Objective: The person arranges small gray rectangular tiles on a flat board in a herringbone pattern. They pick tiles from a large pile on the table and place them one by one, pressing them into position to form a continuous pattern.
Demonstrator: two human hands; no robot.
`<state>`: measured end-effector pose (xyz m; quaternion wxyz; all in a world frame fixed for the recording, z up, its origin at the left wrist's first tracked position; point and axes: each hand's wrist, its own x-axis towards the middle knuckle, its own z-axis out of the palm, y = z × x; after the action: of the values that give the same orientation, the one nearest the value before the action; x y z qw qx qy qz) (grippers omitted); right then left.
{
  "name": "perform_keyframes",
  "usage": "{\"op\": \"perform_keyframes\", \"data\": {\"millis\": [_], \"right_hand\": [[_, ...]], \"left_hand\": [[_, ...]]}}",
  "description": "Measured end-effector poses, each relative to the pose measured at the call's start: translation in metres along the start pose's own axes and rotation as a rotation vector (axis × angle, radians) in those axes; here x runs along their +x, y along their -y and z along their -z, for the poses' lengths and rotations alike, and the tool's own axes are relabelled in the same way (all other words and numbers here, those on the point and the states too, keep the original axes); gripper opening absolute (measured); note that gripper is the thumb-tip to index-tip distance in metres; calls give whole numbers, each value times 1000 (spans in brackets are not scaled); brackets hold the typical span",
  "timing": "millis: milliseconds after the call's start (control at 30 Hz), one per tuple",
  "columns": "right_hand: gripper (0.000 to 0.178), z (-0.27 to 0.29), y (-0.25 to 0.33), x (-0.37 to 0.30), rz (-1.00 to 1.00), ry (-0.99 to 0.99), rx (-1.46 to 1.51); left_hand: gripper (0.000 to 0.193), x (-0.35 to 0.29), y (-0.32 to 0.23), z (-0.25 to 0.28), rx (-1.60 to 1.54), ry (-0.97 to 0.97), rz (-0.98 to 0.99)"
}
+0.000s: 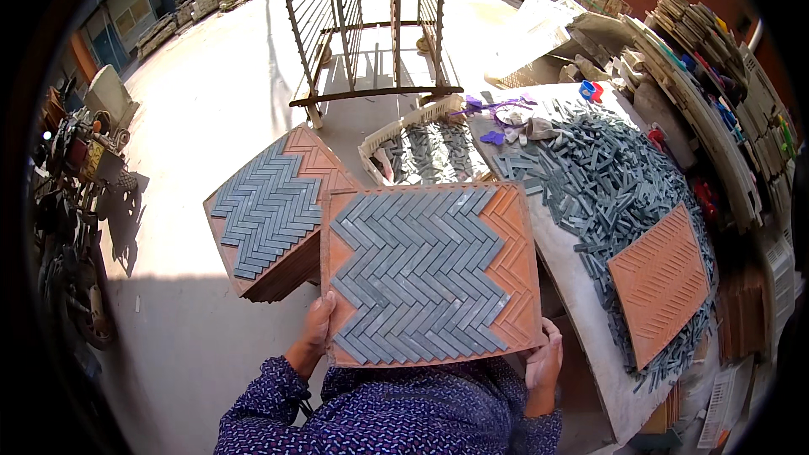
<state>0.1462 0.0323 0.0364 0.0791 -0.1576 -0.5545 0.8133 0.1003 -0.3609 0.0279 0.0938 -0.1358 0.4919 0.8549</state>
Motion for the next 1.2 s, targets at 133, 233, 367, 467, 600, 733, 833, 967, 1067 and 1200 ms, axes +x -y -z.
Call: {"op": "perform_keyframes", "data": {"millis": [133,233,367,467,600,733,833,967,1067,1200], "right_hand": [[49,12,-44,39,37,13,-498],[38,35,-68,43,215,-41,-946],[42,71,-83,18,-15,-11,-1065],[43,92,-89,-3,-135,31,-1213],[47,115,-102,-18,-240,8,-1239],[48,123,-113,-24,-232,-13,-1255],[48,115,-109,-25,-227,13,-1253],[47,117,-116,-26,-212,9,-1265],[46,119,-118,-28,-216,-11,-1234],[44,110,-117,-28,-214,23,-1221]], "left_hand": [[50,-13,-52,47,-67,-36,-212],[47,-10,-65,93,-129,-194,-362],[48,-2,-89,160,-182,-240,-389],[50,6,-99,187,-171,-235,-408],[52,8,-118,167,-128,-321,-375],[53,12,-128,146,-113,-346,-374],[53,23,-128,183,-42,-345,-329],[57,34,-132,261,377,-620,-166],[71,44,-132,262,896,-839,21],[77,39,-135,277,1407,-1031,-7]]}}
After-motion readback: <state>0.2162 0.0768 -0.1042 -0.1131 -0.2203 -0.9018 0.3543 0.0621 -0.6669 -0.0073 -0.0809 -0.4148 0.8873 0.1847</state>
